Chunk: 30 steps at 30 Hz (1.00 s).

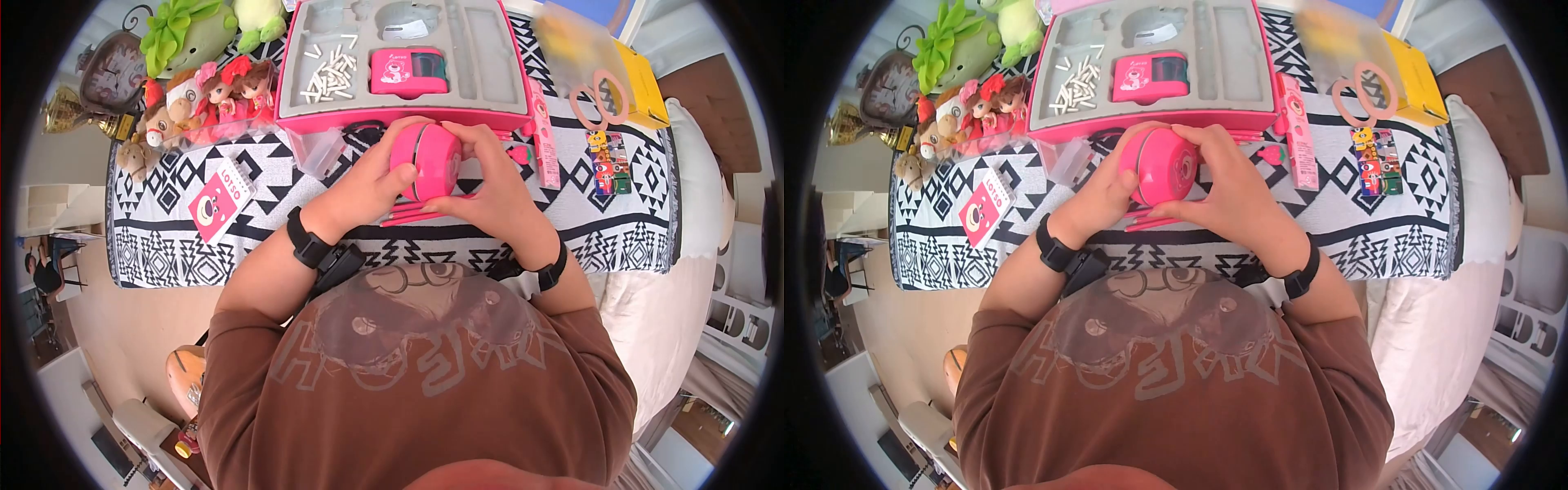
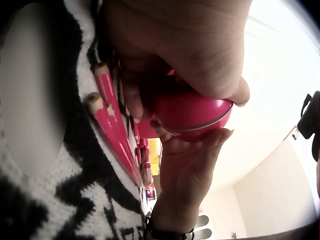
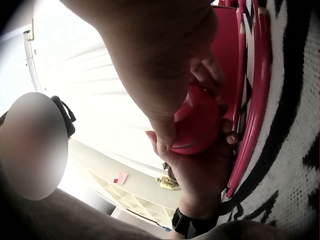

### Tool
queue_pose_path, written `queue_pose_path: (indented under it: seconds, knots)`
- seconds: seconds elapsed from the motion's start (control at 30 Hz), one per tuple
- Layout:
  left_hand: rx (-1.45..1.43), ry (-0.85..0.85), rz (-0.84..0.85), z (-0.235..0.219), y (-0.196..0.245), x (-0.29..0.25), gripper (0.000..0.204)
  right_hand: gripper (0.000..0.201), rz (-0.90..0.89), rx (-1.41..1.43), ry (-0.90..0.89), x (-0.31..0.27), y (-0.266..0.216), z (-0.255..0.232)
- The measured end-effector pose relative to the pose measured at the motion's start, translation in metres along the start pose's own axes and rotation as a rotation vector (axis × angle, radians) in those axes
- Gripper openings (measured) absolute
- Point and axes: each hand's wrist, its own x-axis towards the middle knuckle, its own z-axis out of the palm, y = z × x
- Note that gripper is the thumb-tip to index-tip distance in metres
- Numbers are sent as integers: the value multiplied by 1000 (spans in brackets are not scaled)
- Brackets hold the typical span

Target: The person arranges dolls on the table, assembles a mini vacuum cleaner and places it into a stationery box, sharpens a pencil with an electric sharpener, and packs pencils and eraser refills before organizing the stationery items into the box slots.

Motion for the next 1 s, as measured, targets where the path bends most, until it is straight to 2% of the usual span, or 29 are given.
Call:
queue_pose_path:
  seconds: [0.07, 0.17, 0.33, 0.37, 0.4, 0.43, 0.5, 0.57, 0.63, 0.73, 0.83, 0.93, 0.97, 1.0]
  knots:
    - [-33, 0, -26, 2, 1, 0, 87, 81, 52, 38, -1, -1, 4, 0]
    - [-62, 11, 33, 8, 0, -1, 81, 80, 146, 118, -2, -2, 14, 0]
    - [-123, -2, -139, 1, 2, -3, 66, 90, 255, 275, -50, -1, 19, -1]
    - [-125, -2, -134, -1, -3, -2, 66, 94, 128, 223, -26, 2, 12, -2]
    - [-290, 7, -150, -2, -9, 0, 63, 98, 0, 170, -2, 5, 5, -4]
    - [-456, 16, -166, -4, -13, 0, 61, 98, -3, 164, -2, 7, 1, -5]
    - [-469, -7, -197, -5, -8, 1, 63, 100, -239, -226, -16, 9, -6, -6]
    - [-483, -29, -227, -2, -4, 1, 67, 97, -221, -182, -35, 10, -13, -1]
    - [-447, 76, -236, 7, 0, 2, 69, 94, -207, -136, -58, 11, -18, 1]
    - [-438, 79, -258, 7, 9, 1, 72, 92, -177, -166, -52, 15, -26, 1]
    - [-356, 24, -228, -1, 0, 1, 74, 90, -162, -147, -26, 20, -34, -1]
    - [-294, 16, -179, -6, -9, 1, 75, 90, -97, -164, -96, 31, -36, -9]
    - [-296, 17, -170, -7, -13, 2, 75, 90, -102, -147, -53, 37, -32, -12]
    - [-242, 21, -86, -6, -15, 3, 68, 89, -107, -129, -10, 45, -28, -14]
